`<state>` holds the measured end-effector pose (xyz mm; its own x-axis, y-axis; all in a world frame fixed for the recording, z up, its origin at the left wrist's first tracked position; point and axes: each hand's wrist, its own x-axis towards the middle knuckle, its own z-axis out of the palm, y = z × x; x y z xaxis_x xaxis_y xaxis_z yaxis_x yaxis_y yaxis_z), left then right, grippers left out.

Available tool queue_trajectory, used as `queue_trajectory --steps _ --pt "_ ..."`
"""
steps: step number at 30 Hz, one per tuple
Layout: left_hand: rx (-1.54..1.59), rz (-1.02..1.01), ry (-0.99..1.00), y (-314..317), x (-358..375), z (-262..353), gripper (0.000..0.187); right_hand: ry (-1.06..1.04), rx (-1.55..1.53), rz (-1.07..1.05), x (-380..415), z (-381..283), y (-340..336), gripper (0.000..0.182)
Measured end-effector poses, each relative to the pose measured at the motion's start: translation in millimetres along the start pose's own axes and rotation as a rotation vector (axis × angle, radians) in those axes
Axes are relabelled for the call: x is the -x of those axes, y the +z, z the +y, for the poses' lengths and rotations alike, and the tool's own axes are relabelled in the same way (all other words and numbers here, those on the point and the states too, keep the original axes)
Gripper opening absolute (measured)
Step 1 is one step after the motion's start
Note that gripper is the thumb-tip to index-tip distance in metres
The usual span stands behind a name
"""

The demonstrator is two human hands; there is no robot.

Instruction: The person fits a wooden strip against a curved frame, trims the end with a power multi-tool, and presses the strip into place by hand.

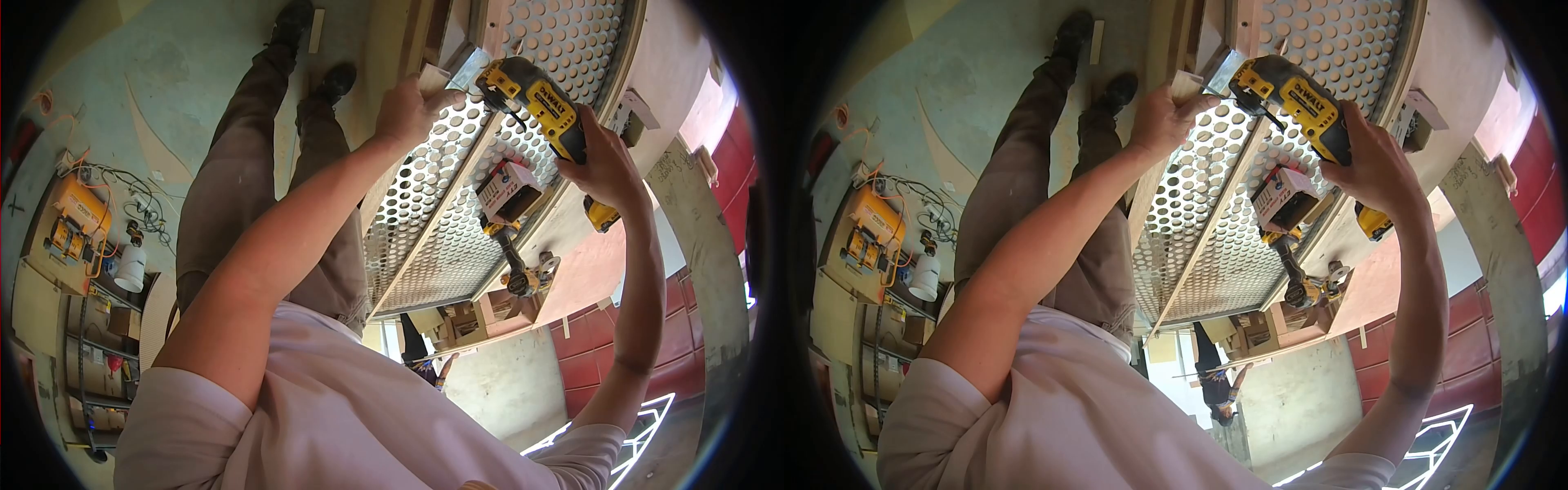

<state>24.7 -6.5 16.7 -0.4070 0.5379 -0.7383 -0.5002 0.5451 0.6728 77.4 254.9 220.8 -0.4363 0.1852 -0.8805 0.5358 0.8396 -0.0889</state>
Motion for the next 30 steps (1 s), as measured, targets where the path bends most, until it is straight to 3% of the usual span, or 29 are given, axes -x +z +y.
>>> queue_trajectory --steps 30 --pt "0.013 0.011 0.027 0 4 2 0.062 -0.018 -0.001 0.032 -8 -5 0 0.066"
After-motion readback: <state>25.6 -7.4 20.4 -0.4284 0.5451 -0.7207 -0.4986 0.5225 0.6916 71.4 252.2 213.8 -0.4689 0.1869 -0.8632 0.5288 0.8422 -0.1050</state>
